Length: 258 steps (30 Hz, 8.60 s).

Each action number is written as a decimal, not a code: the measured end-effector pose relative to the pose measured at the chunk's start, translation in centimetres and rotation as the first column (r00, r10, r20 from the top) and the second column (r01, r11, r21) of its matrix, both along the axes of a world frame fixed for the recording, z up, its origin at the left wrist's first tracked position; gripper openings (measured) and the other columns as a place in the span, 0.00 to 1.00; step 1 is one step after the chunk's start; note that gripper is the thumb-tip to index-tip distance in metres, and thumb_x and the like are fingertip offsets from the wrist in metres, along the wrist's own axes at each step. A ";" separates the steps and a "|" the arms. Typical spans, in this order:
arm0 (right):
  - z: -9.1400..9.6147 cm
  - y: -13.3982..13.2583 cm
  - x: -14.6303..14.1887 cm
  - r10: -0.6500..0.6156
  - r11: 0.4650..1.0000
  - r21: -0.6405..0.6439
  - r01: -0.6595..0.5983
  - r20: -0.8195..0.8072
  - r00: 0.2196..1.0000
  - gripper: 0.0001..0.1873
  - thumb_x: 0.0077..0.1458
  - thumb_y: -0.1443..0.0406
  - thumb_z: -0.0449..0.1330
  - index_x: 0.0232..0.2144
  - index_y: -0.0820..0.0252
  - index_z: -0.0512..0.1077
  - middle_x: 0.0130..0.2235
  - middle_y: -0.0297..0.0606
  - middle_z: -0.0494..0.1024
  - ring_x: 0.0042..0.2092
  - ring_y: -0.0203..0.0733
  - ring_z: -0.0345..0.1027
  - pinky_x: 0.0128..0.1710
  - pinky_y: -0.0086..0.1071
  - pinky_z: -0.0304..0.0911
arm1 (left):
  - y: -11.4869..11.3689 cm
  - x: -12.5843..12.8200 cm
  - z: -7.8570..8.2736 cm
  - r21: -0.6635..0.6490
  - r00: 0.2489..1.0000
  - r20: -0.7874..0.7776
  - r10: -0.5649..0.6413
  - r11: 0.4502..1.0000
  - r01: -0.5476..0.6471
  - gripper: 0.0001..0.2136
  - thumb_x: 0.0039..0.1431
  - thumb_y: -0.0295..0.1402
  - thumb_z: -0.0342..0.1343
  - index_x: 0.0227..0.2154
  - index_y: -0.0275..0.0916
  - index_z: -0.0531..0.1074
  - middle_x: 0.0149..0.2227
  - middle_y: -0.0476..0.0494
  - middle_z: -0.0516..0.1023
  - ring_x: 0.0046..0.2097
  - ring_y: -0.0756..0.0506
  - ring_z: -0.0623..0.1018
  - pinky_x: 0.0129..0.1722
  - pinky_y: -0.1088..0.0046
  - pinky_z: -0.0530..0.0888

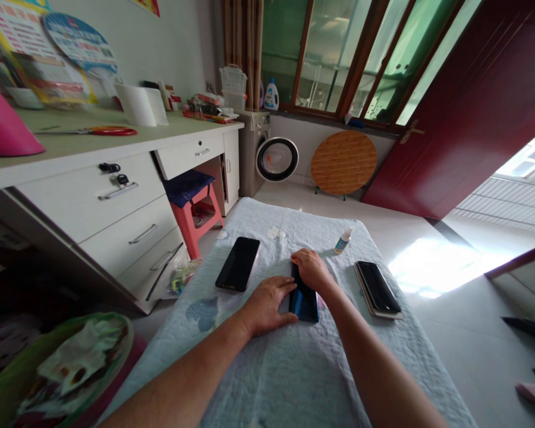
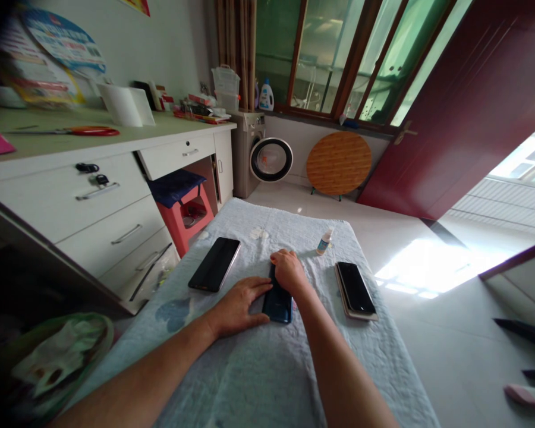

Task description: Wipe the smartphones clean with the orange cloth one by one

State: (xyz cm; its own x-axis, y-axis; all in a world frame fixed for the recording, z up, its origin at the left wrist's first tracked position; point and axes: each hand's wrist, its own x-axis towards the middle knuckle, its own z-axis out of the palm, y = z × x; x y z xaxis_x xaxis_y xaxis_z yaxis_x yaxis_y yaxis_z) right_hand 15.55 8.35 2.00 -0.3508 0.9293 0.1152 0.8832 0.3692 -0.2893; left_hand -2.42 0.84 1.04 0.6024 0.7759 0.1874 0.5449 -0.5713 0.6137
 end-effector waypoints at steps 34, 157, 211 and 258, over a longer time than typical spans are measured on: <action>-0.7 -1.4 1.4 -0.029 0.992 0.115 0.042 -0.116 0.993 0.13 0.54 0.76 0.49 0.31 0.61 0.73 0.35 0.38 0.71 0.38 0.36 0.63 0.43 0.26 0.55 | -0.3 0.5 0.2 0.048 0.999 -0.035 0.037 0.998 -0.036 0.30 0.47 0.44 0.64 0.53 0.40 0.68 0.57 0.39 0.69 0.57 0.37 0.68 0.59 0.58 0.61; 0.1 -6.5 3.3 -0.403 0.910 -0.152 0.385 -0.121 0.907 0.15 0.56 0.69 0.50 0.32 0.65 0.77 0.34 0.42 0.71 0.38 0.38 0.66 0.40 0.26 0.57 | -0.4 0.4 -0.2 0.071 0.994 -0.101 0.038 0.997 -0.031 0.30 0.50 0.45 0.61 0.55 0.39 0.66 0.60 0.39 0.66 0.60 0.37 0.64 0.61 0.57 0.59; 3.2 -12.0 4.3 0.040 0.938 -0.332 -0.103 -0.193 0.980 0.04 0.50 0.70 0.58 0.27 0.60 0.73 0.34 0.35 0.71 0.35 0.35 0.66 0.36 0.26 0.58 | -0.2 0.3 -0.4 0.064 0.994 -0.106 0.030 0.998 -0.024 0.30 0.49 0.42 0.63 0.55 0.37 0.66 0.60 0.38 0.66 0.60 0.38 0.64 0.61 0.59 0.58; 0.9 -6.9 1.2 -0.060 0.997 0.050 0.066 -0.111 0.992 0.13 0.55 0.72 0.51 0.27 0.58 0.75 0.35 0.37 0.65 0.37 0.37 0.60 0.38 0.27 0.56 | -1.8 1.3 1.5 0.184 0.985 -0.151 -0.084 0.977 0.112 0.12 0.58 0.39 0.58 0.43 0.42 0.75 0.42 0.44 0.76 0.47 0.40 0.72 0.50 0.63 0.67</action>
State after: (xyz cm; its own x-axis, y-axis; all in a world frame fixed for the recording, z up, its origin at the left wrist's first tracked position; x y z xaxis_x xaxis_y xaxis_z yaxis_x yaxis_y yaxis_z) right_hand 16.74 1.50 2.88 -0.2747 0.9406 0.1994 0.8693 0.3316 -0.3666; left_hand -1.07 -0.91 2.51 0.7048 0.6698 0.2337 0.5539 -0.7254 0.4087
